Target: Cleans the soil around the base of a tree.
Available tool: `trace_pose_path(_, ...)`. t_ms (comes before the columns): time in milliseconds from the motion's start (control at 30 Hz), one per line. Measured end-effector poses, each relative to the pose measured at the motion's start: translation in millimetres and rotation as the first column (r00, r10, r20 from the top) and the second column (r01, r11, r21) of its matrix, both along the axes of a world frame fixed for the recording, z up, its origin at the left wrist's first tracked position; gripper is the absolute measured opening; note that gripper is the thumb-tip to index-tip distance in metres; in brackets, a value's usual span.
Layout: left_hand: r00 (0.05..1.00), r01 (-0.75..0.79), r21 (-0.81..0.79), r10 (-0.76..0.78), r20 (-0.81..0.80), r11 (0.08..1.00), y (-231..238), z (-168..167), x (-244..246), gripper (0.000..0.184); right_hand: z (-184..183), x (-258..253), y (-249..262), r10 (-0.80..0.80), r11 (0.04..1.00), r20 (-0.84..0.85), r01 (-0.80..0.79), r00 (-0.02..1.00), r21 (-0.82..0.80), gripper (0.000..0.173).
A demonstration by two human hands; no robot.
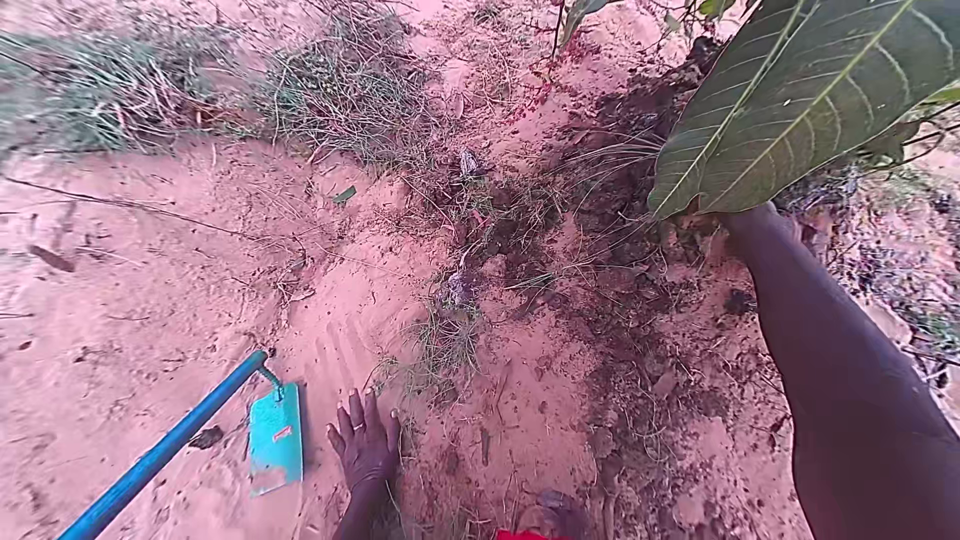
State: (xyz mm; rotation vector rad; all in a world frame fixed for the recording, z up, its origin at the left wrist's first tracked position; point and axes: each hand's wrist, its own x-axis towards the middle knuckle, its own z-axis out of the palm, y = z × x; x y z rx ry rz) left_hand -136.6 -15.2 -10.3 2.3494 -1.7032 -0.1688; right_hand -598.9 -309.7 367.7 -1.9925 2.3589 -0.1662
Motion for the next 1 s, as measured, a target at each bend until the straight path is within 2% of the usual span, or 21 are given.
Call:
trace_pose_path(100,1.0,0.007,0.005,-0.007,-0.01,1.0,-3,5,-2,0.082,-42,-51,-32,0.039,0.993,-0.081,-0.047,0.996,-0.106,0.032)
trace_pose_path(200,0.998,0.005,0.054,-0.001,-0.071,0.999,-5,14,-1,0.075,-53,-66,-49,-0.081,0.967,-0.053,0.065,0.995,-0.246,0.04)
trace_pose_path(233,0.992,-0.011,0.094,0.022,-0.124,0.995,-6,19,0,0.072,-49,-58,-48,-0.11,0.949,-0.024,0.098,0.994,-0.3,0.041)
trace_pose_path(300,0.957,-0.1,0.077,0.117,-0.265,0.992,-11,31,-4,0.071,-27,-14,-26,-0.123,0.948,0.071,0.138,0.99,-0.286,0.043)
trace_pose_path(367,0.9,-0.245,-0.039,0.213,-0.381,0.969,-23,54,-19,0.072,-15,47,9,-0.122,0.973,0.216,0.16,0.969,-0.166,0.042)
trace_pose_path(433,0.832,-0.247,-0.074,0.172,-0.528,0.966,-28,88,-48,0.067,-36,99,45,-0.001,1.0,0.318,-0.004,0.948,0.013,0.039)
trace_pose_path(467,0.764,-0.182,-0.03,0.122,-0.633,0.983,-30,111,-65,0.065,-52,124,66,0.047,0.985,0.37,-0.104,0.928,0.135,0.036)
trace_pose_path(500,0.641,-0.087,0.049,0.094,-0.761,0.995,-33,136,-81,0.064,-69,148,89,0.088,0.94,0.412,-0.212,0.907,0.266,0.035)
trace_pose_path(533,0.44,0.012,0.129,0.111,-0.891,0.992,-35,158,-97,0.065,-86,169,114,0.122,0.864,0.444,-0.315,0.888,0.392,0.032)
trace_pose_path(567,0.165,0.095,0.2,0.183,-0.969,0.975,-36,177,-109,0.066,-100,188,139,0.156,0.761,0.46,-0.403,0.874,0.508,0.03)
trace_pose_path(600,-0.059,0.099,0.269,0.275,-0.96,0.958,-36,190,-121,0.063,-109,205,163,0.211,0.647,0.467,-0.481,0.859,0.592,0.03)
trace_pose_path(633,-0.206,0.04,0.356,0.357,-0.911,0.933,-36,198,-131,0.056,-116,217,184,0.284,0.542,0.475,-0.548,0.833,0.637,0.031)
trace_pose_path(667,-0.308,-0.055,0.439,0.403,-0.862,0.897,-37,204,-139,0.046,-120,226,201,0.352,0.46,0.486,-0.6,0.8,0.654,0.033)
trace_pose_path(700,-0.354,-0.146,0.499,0.426,-0.833,0.854,-39,204,-142,0.038,-122,231,213,0.404,0.392,0.504,-0.643,0.763,0.658,0.033)
trace_pose_path(733,-0.353,-0.201,0.527,0.44,-0.826,0.826,-40,201,-138,0.033,-120,232,219,0.415,0.355,0.547,-0.682,0.727,0.639,0.034)
trace_pose_path(800,-0.288,-0.231,0.533,0.466,-0.837,0.814,-42,195,-120,0.026,-114,225,217,0.385,0.36,0.604,-0.716,0.698,0.598,0.038)
trace_pose_path(900,-0.132,-0.157,0.494,0.477,-0.869,0.855,-67,219,-72,0.019,-119,202,192,0.34,0.51,0.546,-0.638,0.766,0.577,0.035)
trace_pose_path(1000,0.034,-0.118,0.337,0.343,-0.939,0.934,-114,283,3,0.016,-145,158,155,0.352,0.703,0.356,-0.496,0.866,0.51,0.027)
